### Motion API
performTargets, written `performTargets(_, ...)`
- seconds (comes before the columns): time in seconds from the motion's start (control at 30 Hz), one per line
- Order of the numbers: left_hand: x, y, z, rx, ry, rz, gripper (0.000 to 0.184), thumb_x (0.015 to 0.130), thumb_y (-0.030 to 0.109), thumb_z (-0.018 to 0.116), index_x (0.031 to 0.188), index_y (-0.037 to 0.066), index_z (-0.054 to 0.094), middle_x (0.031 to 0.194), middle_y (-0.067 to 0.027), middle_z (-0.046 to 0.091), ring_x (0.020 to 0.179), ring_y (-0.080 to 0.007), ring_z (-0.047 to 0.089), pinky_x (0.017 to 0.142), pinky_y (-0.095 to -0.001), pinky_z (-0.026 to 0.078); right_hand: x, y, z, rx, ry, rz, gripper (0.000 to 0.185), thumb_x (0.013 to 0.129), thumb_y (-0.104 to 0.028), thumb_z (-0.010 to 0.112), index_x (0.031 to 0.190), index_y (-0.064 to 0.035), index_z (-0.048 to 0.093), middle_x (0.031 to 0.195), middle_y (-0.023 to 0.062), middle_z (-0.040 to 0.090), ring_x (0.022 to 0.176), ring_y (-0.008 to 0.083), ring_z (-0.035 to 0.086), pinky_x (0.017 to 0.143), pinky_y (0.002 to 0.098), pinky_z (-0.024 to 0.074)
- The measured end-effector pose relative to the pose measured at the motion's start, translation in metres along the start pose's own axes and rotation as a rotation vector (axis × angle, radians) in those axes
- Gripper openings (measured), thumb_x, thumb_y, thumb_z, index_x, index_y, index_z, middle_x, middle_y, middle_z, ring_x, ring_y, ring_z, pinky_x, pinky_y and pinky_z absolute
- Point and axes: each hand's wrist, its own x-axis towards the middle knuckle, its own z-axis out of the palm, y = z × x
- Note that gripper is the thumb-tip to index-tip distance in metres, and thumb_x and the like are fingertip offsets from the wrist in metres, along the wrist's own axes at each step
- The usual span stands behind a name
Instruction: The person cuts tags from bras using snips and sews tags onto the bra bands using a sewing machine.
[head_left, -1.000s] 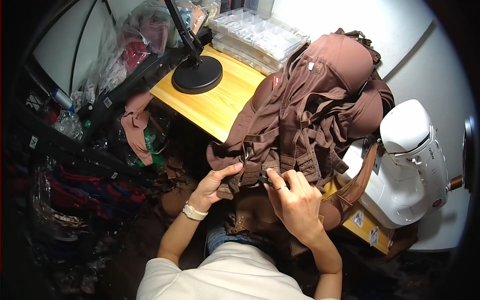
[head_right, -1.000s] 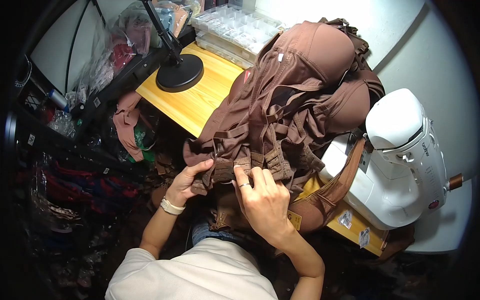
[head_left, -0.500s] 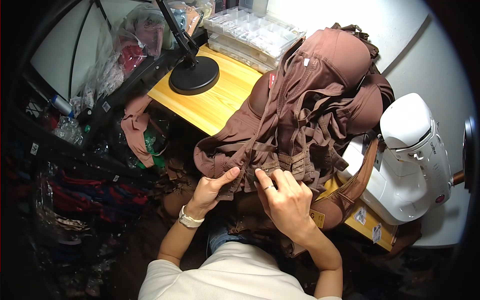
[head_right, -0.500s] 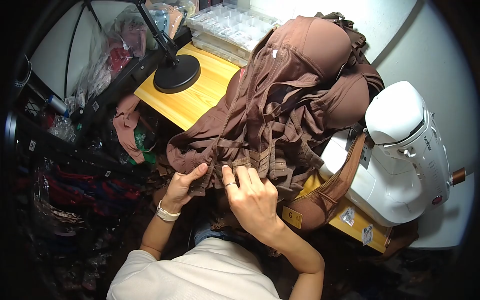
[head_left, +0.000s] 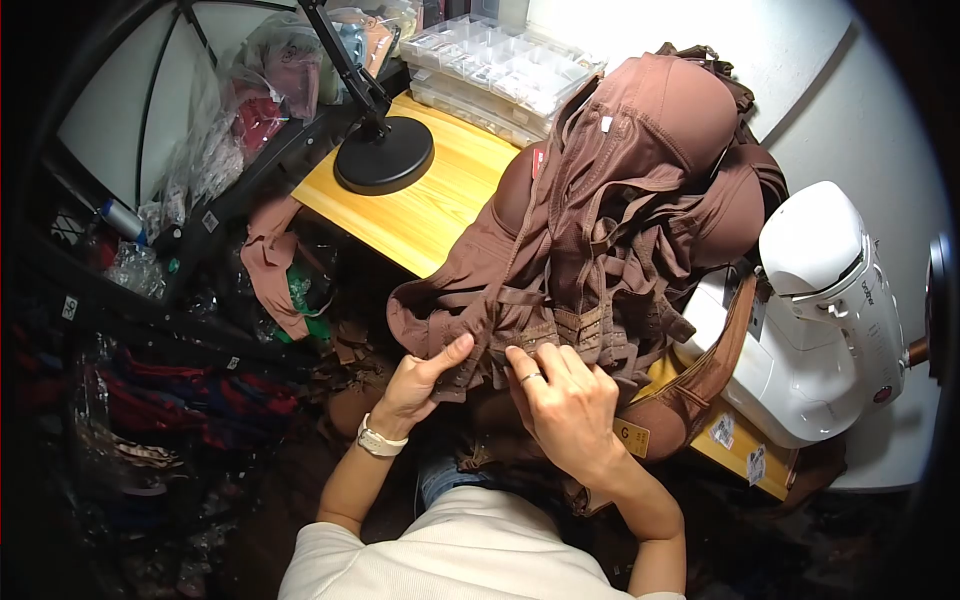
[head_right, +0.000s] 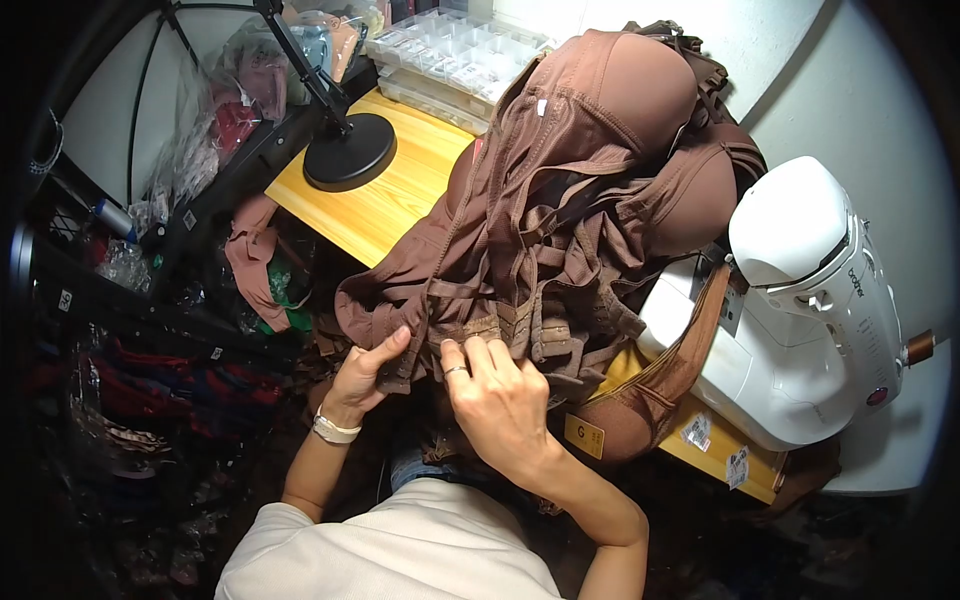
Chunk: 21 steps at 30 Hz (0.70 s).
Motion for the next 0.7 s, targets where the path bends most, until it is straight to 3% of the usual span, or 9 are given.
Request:
performTargets(0.2,0.014,-0.004,-0.010,0.063,0.016,-0.063,0.020,0.085,0.009,0.064,0.102,-0.001,0.062,0.094,-0.0074,0.066,0.084,-0.0123,0.064,0.073,-0.0263,0.054,-0.006,0.012,-0.012,-0.085,0.028,0.075,0.026,0.072,-0.011,0.060,0.097,-0.0055,0.065,0.071,0.0025,0.048,0.066,0.0165,0.053,0.049,0.0287,0.0426)
performTargets(0.27,0.013,-0.003,0.003,0.125,0.041,-0.068,0.024,0.082,0.005,0.068,0.103,-0.004,0.062,0.096,-0.0087,0.066,0.083,-0.0124,0.064,0.074,-0.0256,0.053,-0.007,0.014,-0.009,-0.097,0.007,0.094,0.021,0.078,-0.016,0.064,0.098,-0.0077,0.064,0.072,0.0036,0.049,0.066,0.0185,0.053,0.051,0.0322,0.0415)
performTargets(0.4,0.017,-0.018,0.024,0.237,0.146,0.188,0.019,0.077,-0.001,0.069,0.095,-0.005,0.065,0.091,-0.0084,0.067,0.077,-0.0117,0.063,0.073,-0.0242,0.052,-0.008,0.014,-0.004,-0.126,-0.008,0.091,0.023,0.078,-0.016,0.064,0.099,-0.0079,0.064,0.073,0.0035,0.049,0.068,0.0183,0.053,0.052,0.0315,0.0417)
performTargets(0.63,-0.002,-0.006,0.025,0.430,0.153,0.159,0.018,0.079,0.000,0.068,0.096,-0.004,0.066,0.090,-0.0059,0.067,0.076,-0.0091,0.062,0.069,-0.0219,0.051,-0.006,0.013,-0.003,-0.132,-0.037,0.075,0.030,0.075,-0.014,0.063,0.104,-0.0080,0.064,0.077,0.0034,0.049,0.071,0.0184,0.054,0.053,0.0321,0.0425)
performTargets(0.7,-0.006,-0.002,0.026,0.462,0.137,0.174,0.019,0.079,0.000,0.068,0.097,-0.004,0.066,0.090,-0.0056,0.067,0.077,-0.0091,0.062,0.070,-0.0221,0.050,-0.004,0.011,-0.003,-0.151,-0.036,0.046,0.032,0.070,-0.011,0.059,0.102,-0.0046,0.063,0.075,0.0021,0.050,0.071,0.0152,0.054,0.052,0.0273,0.0457)
